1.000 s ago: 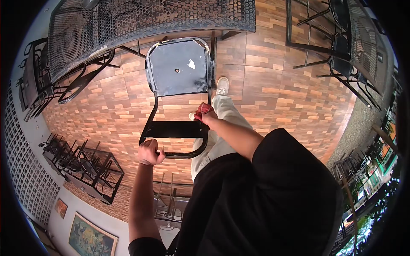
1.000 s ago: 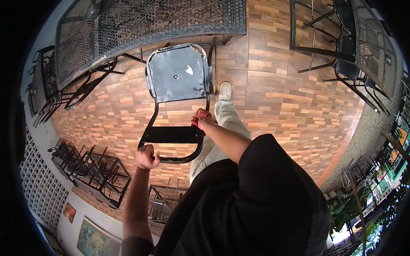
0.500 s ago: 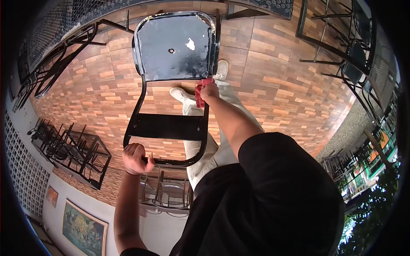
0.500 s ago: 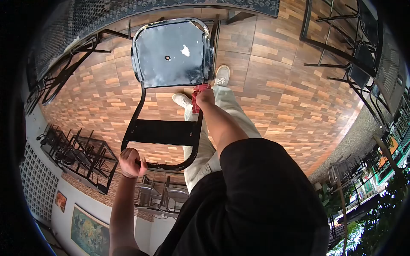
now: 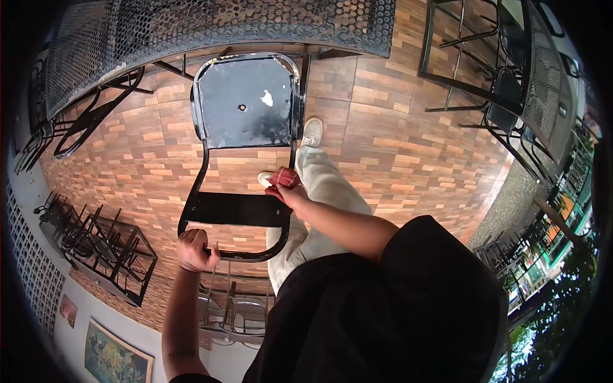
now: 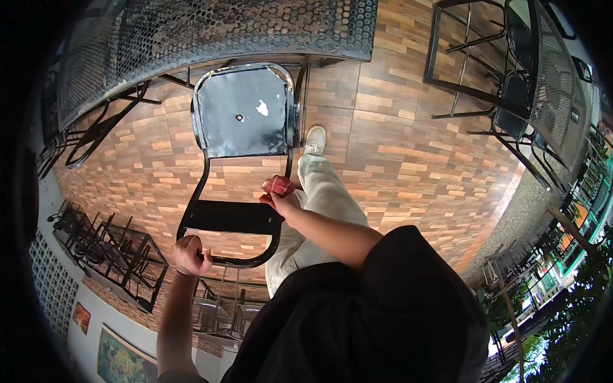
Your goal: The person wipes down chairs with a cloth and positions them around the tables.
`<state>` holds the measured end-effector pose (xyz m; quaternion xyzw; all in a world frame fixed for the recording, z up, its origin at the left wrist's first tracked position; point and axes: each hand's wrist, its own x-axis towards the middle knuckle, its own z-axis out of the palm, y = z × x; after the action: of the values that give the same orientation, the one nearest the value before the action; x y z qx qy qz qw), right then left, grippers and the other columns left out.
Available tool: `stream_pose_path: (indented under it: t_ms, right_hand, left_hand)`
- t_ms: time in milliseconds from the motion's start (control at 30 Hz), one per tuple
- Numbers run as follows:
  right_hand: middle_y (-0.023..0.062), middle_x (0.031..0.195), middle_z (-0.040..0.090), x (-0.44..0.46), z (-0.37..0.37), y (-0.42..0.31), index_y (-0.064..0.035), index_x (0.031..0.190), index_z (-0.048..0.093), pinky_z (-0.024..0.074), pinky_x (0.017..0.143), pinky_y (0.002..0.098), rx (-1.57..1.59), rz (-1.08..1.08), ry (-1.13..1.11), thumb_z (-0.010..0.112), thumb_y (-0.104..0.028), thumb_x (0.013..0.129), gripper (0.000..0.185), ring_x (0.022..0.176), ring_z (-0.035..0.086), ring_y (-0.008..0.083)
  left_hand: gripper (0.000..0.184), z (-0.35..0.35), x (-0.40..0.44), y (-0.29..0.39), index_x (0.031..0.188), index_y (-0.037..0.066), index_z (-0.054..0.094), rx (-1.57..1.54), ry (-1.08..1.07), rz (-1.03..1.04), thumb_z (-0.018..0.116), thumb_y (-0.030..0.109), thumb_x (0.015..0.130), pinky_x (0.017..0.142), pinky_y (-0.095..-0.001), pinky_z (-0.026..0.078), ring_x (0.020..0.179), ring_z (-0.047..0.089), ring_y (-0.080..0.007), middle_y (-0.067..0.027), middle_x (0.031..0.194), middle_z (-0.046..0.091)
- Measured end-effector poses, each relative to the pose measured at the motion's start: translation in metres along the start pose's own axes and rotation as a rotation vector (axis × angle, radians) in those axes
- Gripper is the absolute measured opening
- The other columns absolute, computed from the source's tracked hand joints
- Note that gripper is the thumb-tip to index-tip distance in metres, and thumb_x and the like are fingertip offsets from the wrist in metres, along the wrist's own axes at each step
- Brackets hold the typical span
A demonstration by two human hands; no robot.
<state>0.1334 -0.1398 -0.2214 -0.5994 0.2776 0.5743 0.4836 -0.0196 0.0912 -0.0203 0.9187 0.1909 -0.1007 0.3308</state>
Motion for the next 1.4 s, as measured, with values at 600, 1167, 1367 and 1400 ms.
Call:
stream_pose_path:
  t_ms: [600,1167,1367,1400]
  right_hand:
    - [0.0305,0.105,0.069,0.133,-0.008,-0.009,0.0067,0.111,0.055,0.0555,0.091,0.0469,-0.835,-0.032,0.346,0.07,-0.036,0.089,0.05,0.103,0.068,0.0429]
    - [0.0195,0.086,0.073,0.125,-0.089,-0.17,-0.0052,0.113,0.065,0.0574,0.073,0.0471,-1.036,-0.595,0.321,0.053,-0.063,0.096,0.061,0.08,0.072,0.0388]
    - [0.0173,0.092,0.075,0.155,-0.067,-0.187,-0.0073,0.107,0.073,0.0569,0.078,0.0465,-1.196,-0.353,0.111,0.048,-0.069,0.095,0.067,0.088,0.072,0.0381]
    - [0.0175,0.094,0.075,0.157,-0.067,-0.181,-0.0075,0.105,0.074,0.0565,0.081,0.0468,-1.136,-0.342,0.142,0.047,-0.069,0.095,0.067,0.091,0.071,0.0385]
  left_hand:
    - [0.044,0.001,-0.001,0.002,0.061,0.012,0.037,-0.017,-0.028,-0.043,0.064,0.039,0.083,0.047,-0.0406,0.035,0.047,0.045,-0.0298,-0.0076,0.054,0.039]
    - [0.045,0.004,0.0,0.0,0.061,0.011,0.038,-0.01,-0.018,-0.011,0.064,0.04,0.085,0.046,-0.04,0.036,0.047,0.045,-0.0307,-0.0078,0.054,0.039]
    - [0.043,0.001,0.008,0.002,0.062,0.009,0.038,-0.018,-0.034,0.007,0.062,0.033,0.088,0.046,-0.0396,0.032,0.046,0.042,-0.0298,-0.0083,0.054,0.038]
    - [0.042,0.002,0.007,0.002,0.062,0.009,0.038,-0.016,-0.031,0.007,0.062,0.032,0.088,0.046,-0.0397,0.033,0.046,0.042,-0.0299,-0.0083,0.054,0.038]
